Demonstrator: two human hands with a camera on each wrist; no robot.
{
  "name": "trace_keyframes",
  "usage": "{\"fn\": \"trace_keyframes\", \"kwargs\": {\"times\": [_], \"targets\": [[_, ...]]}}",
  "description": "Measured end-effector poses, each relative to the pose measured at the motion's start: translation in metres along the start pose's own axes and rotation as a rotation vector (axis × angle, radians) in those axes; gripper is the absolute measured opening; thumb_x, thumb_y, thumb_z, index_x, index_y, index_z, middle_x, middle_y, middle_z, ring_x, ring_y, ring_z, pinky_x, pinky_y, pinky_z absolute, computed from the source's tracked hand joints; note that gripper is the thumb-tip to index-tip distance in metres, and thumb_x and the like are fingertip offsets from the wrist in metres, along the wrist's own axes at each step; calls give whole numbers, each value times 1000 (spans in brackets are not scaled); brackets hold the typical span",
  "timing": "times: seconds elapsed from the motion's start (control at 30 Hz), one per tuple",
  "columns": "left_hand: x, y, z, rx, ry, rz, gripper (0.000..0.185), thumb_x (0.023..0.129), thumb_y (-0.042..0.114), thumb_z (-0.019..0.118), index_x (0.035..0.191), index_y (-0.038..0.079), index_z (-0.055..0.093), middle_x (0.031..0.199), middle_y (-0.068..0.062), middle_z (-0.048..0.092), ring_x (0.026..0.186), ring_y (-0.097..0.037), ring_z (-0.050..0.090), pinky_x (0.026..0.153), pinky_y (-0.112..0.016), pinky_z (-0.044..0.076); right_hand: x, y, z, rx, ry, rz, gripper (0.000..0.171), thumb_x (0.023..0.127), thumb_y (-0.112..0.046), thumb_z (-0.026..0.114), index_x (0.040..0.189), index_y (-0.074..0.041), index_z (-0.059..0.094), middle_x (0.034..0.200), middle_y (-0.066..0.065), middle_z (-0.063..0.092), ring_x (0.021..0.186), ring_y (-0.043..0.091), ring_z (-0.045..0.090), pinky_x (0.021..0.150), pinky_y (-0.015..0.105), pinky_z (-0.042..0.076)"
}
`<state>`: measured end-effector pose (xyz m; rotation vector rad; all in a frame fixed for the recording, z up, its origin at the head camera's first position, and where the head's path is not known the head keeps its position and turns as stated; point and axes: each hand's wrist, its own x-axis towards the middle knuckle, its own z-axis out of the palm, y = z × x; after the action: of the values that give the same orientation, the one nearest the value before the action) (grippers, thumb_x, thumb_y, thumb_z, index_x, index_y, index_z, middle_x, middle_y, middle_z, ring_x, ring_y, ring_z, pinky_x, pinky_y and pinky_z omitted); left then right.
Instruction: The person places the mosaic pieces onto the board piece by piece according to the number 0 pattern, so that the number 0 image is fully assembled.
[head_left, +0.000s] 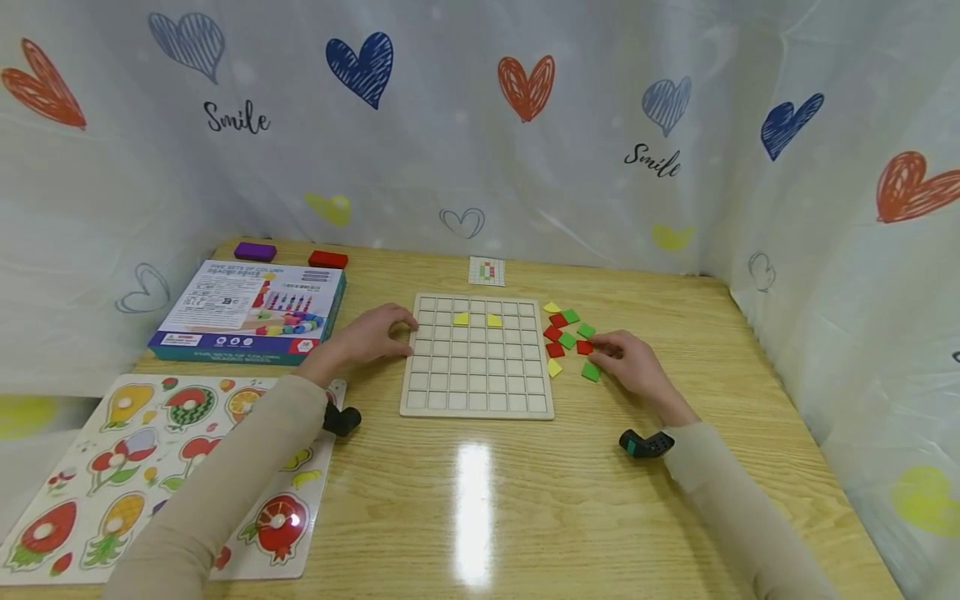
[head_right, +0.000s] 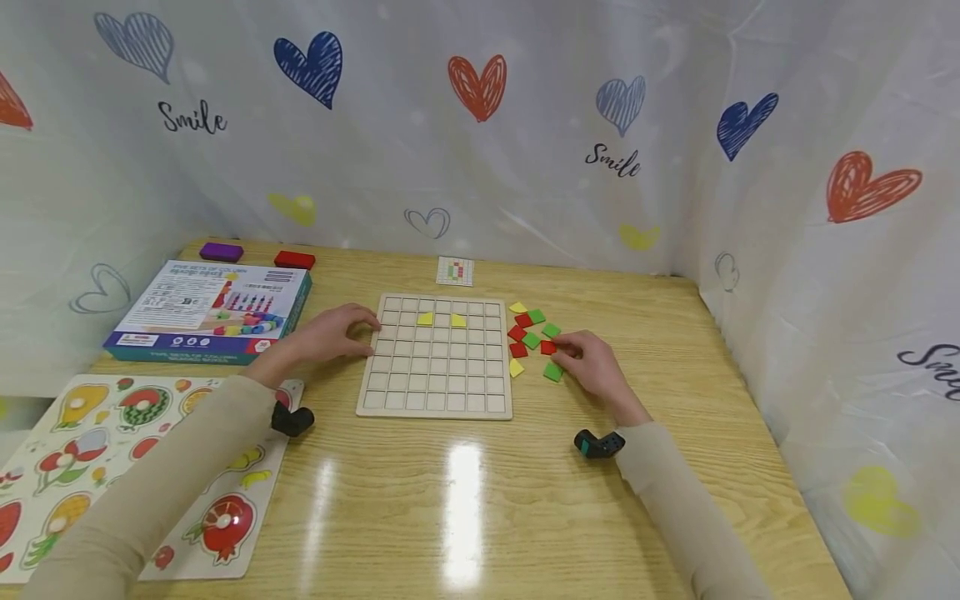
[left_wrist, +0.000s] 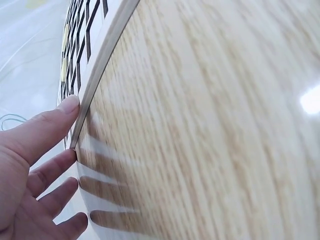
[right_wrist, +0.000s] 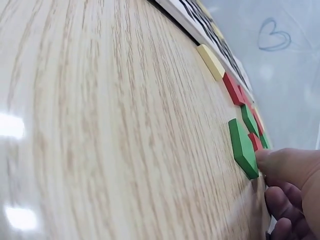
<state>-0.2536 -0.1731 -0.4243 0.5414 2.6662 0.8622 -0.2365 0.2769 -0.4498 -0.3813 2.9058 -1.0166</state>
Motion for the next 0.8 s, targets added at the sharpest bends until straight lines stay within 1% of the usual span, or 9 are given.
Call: {"fn": "trace_keyframes", "kwargs": {"times": [0.2,0.5,0.63,0.8], "targets": [[0,0,-1,-6,6,3,42,90,19,72,127,4,60,143,-18,46,137,-36,35,114,-52,27,4,2,1,-18,-4,-24,30,95,-17,66,122,-3,67,114,16,61,93,26,57,81,40,47],[0,-2,0,-30,23,-9,41,90,19,72,126,4,59,144,-19,45,138,-37,34,115,-53,25,5,5,2,-4,-10,-19,30,94,-17,66,121,-2,66,114,17,61,95,27,58,84,42,48],[1,-3,1,-45,25,-11,41,89,19,73,126,4,59,144,-19,45,138,-37,33,115,-53,25,5,5,2,-8,-14,-16,32,94,-18,67,121,-2,66,111,15,61,94,26,58,84,42,48],[1,-3,1,-54,30,-21,41,89,19,73,125,5,60,144,-18,45,138,-36,34,115,-52,25,5,6,3,-32,-10,-37,31,94,-19,68,120,-3,68,107,13,61,91,24,55,82,40,46]]}}
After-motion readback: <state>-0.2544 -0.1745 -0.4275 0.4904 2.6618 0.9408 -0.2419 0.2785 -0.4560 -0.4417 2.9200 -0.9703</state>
